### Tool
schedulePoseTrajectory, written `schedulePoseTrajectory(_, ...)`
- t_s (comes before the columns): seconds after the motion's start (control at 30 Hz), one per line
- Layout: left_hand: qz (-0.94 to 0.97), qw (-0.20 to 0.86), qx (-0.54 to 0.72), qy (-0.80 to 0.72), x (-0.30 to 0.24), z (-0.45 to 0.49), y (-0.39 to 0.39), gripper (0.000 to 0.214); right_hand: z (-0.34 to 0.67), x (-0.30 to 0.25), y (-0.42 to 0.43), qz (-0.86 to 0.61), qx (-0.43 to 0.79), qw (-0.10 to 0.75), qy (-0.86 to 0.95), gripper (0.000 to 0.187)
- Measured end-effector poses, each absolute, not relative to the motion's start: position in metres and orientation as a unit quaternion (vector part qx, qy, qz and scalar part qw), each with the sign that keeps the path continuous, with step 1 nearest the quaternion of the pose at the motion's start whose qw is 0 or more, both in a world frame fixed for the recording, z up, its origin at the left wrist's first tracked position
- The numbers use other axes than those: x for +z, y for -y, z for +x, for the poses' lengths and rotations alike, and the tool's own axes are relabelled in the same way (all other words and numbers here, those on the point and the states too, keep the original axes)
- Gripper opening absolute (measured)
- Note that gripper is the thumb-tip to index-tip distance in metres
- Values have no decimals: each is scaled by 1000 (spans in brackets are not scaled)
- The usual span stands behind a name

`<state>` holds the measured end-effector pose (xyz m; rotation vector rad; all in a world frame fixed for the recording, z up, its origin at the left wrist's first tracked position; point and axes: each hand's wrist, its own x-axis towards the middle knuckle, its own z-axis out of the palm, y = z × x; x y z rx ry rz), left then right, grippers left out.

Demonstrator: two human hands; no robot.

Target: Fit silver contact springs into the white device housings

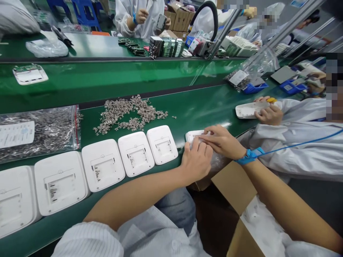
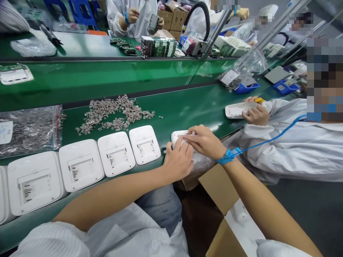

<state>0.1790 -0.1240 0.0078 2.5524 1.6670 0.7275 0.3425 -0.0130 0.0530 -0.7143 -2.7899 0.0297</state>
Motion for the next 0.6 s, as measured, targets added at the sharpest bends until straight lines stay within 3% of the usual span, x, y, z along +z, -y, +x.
schedulePoseTrajectory(0.6, 828, 13, 167, -536, 10, 184, 120, 55, 346, 45, 16, -251, -45, 97, 962, 32)
